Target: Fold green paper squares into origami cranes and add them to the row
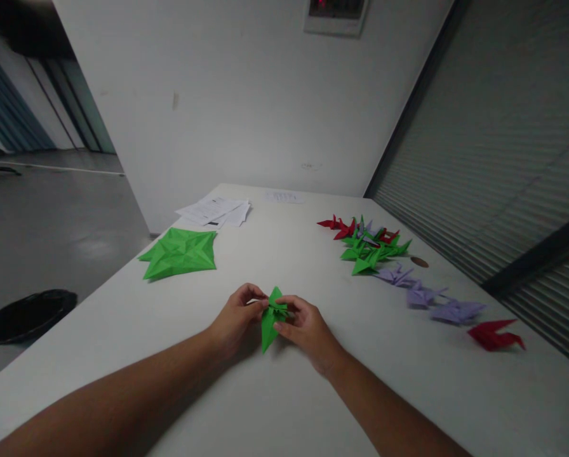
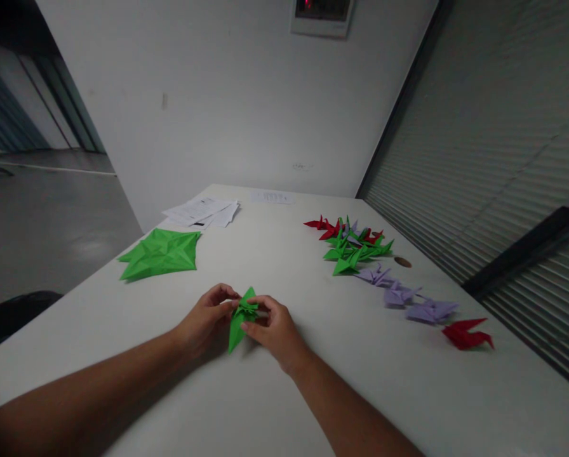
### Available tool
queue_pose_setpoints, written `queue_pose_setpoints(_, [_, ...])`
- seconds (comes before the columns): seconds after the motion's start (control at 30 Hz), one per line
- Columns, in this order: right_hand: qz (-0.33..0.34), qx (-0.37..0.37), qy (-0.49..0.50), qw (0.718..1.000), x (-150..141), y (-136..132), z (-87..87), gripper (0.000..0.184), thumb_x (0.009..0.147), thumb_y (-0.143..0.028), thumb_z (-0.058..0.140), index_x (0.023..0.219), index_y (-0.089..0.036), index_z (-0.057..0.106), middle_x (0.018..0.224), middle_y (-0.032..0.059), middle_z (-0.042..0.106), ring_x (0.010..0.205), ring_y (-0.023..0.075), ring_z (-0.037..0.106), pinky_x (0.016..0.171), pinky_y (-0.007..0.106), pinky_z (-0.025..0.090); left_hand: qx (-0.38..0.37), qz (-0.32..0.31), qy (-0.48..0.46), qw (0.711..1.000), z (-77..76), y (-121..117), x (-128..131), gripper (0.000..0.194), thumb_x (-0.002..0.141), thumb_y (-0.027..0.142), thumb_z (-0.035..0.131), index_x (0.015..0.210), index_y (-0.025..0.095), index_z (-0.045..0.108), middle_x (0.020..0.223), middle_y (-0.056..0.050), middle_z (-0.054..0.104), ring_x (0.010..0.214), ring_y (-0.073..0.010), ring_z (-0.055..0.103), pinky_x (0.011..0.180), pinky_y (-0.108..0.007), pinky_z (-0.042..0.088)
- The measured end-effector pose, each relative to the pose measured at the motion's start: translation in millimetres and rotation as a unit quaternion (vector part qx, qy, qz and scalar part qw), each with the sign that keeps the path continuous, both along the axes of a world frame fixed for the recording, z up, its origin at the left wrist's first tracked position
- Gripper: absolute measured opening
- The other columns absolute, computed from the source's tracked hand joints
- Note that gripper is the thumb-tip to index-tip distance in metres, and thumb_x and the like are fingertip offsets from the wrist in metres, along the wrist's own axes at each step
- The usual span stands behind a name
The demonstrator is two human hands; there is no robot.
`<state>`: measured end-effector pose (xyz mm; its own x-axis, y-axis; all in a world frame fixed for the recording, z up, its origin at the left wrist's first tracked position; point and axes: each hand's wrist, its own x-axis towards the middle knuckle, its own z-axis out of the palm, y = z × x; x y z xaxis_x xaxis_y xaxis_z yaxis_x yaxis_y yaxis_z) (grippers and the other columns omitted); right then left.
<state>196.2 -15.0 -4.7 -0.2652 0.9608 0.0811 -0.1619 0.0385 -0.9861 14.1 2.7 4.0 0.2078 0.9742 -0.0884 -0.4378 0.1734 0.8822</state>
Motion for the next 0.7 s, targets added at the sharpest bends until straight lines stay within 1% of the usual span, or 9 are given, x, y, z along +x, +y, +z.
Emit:
queue_pose_setpoints(0.17, [-0.007,0.012,-0.018,1.0,2,0,1.1,0.048,0.072,-0.032,0.087,0.116,-0.023,0.068,0.111,0.0057,0.073,0.089,0.019,0.069,0.077,0.032,0.055,0.0,-0.007,0.008,1.0,-0.4,0,0,0.03,0.073,0.024,0.086,0.089,0.019,0.061,0.089,0.001,0.065,0.077,-0.013,0.064,0.066,-0.024,0.047])
queue_pose_setpoints(0.27, [-0.014,0.016,-0.029,0.999,2,0,1.6,0.05,0.072,-0.031,0.087,0.117,-0.023,0.068,0.109,0.0055,0.072,0.086,0.0179,0.068,0.075,0.031,0.054,0.001,-0.007,0.011,1.0,-1.0,0,0,0.029,0.074,0.025,0.085,0.089,0.019,0.061,0.088,0.0,0.065,0.077,-0.014,0.064,0.065,-0.024,0.046])
queue_pose_setpoints(0.37, [-0.015,0.021,-0.03,0.999,2,0,0.9,0.053,0.071,-0.03,0.087,0.12,-0.023,0.066,0.109,0.0059,0.071,0.089,0.0188,0.068,0.076,0.032,0.054,0.017,-0.009,0.013,1.0,-2.0,1,0,0.025,0.075,0.023,0.082,0.089,0.02,0.062,0.085,0.001,0.064,0.074,-0.013,0.061,0.065,-0.024,0.044])
queue_pose_setpoints(0.5, [-0.023,0.026,-0.029,0.999,2,1,-2.5,0.055,0.071,-0.03,0.086,0.122,-0.024,0.066,0.115,0.0079,0.07,0.104,0.0232,0.067,0.086,0.037,0.055,0.048,-0.004,0.042,0.998,-1.7,1,-1,0.022,0.075,0.025,0.081,0.087,0.02,0.064,0.082,0.0,0.064,0.073,-0.0138,0.059,0.067,-0.025,0.043])
queue_pose_setpoints(0.6, [-0.023,0.02,-0.032,0.999,2,3,-7.1,0.059,0.07,-0.031,0.087,0.125,-0.024,0.065,0.115,0.0086,0.07,0.104,0.0236,0.067,0.086,0.039,0.056,0.084,0.001,0.072,0.994,-1.7,3,-1,0.021,0.075,0.029,0.082,0.085,0.019,0.066,0.081,-0.001,0.066,0.076,-0.0156,0.059,0.071,-0.026,0.044])
queue_pose_setpoints(0.7, [-0.028,0.014,-0.036,0.999,2,5,-10.7,0.062,0.068,-0.03,0.088,0.126,-0.022,0.065,0.112,0.0087,0.07,0.099,0.0224,0.068,0.084,0.037,0.056,0.123,0.003,0.123,0.985,-4.4,6,-4,0.014,0.078,0.028,0.077,0.083,0.019,0.067,0.078,-0.001,0.065,0.075,-0.0168,0.058,0.071,-0.028,0.043])
